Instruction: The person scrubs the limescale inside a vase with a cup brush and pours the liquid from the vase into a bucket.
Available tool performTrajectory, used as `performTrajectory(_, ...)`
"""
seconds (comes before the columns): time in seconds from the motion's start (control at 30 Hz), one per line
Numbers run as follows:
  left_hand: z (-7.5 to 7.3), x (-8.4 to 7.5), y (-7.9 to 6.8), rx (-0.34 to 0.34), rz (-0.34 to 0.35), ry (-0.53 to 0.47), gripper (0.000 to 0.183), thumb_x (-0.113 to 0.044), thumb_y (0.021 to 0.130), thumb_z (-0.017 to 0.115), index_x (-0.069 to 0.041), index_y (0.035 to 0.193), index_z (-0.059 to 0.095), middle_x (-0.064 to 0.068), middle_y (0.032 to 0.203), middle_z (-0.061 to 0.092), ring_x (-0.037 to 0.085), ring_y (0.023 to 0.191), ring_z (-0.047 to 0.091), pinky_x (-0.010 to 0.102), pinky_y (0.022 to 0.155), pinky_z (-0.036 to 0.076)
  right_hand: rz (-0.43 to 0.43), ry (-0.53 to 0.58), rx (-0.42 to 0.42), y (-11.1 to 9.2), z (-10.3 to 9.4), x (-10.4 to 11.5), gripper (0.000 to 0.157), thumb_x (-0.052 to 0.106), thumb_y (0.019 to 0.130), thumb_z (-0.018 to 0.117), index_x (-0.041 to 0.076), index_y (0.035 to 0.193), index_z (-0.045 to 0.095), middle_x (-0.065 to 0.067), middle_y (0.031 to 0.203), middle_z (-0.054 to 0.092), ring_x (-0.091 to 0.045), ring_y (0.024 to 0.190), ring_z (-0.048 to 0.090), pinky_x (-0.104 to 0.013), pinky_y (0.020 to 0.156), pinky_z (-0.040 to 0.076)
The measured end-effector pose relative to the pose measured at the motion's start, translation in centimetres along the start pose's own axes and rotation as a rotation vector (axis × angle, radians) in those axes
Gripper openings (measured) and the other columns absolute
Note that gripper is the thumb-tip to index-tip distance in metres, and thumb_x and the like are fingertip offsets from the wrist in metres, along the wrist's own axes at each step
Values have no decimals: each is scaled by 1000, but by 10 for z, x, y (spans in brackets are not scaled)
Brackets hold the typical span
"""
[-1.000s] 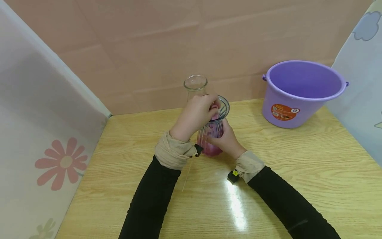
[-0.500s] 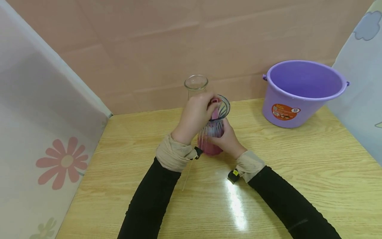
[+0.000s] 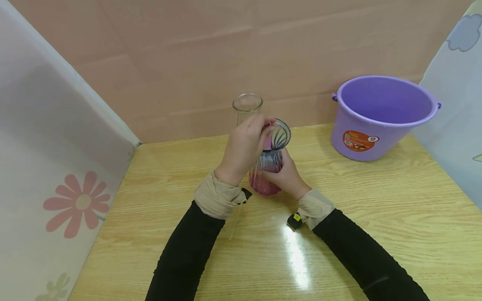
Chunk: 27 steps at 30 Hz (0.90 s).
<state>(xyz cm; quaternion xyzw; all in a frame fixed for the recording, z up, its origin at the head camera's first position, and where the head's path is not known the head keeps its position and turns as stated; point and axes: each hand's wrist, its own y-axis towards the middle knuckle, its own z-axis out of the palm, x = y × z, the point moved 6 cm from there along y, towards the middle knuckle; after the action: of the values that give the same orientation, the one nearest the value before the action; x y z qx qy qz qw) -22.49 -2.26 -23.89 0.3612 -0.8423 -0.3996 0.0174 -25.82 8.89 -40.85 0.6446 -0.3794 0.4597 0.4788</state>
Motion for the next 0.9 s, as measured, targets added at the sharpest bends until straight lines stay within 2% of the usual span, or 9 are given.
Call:
performTrajectory(0.17,-4,-1,-2,-50,41,20,15,-7,102,60,5,107,67,14,103,71,23,95,70,26,86,57,6,3,-9,-1,0,-2,87,6,80,80,7,152,30,-18,139,51,-31,122,52,-53,105,44)
performTrajectory(0.43,-33,7,4,-205,22,-71,18,-7,99,65,6,110,68,16,101,71,24,86,67,29,78,57,22,5,-14,0,1,0,89,8,79,83,9,151,31,-16,139,53,-31,124,53,-53,107,43)
performTrajectory(0.67,-46,6,3,-269,58,-110,16,-2,96,68,6,109,68,17,99,71,24,85,68,26,78,57,35,3,-15,1,1,0,87,9,78,83,10,149,33,-17,138,53,-31,124,53,-53,106,43)
performTrajectory(0.77,-53,6,3,-287,37,-164,17,-2,95,69,6,110,69,17,99,71,25,84,69,25,76,58,38,4,-17,0,1,2,86,8,78,83,9,148,34,-18,137,53,-32,124,52,-53,106,43)
performTrajectory(0.9,-59,11,3,-284,-40,-245,17,-2,95,70,7,109,71,18,98,72,25,81,71,25,72,59,34,1,-22,0,1,2,84,6,78,82,8,147,35,-18,137,53,-32,124,52,-54,106,43)
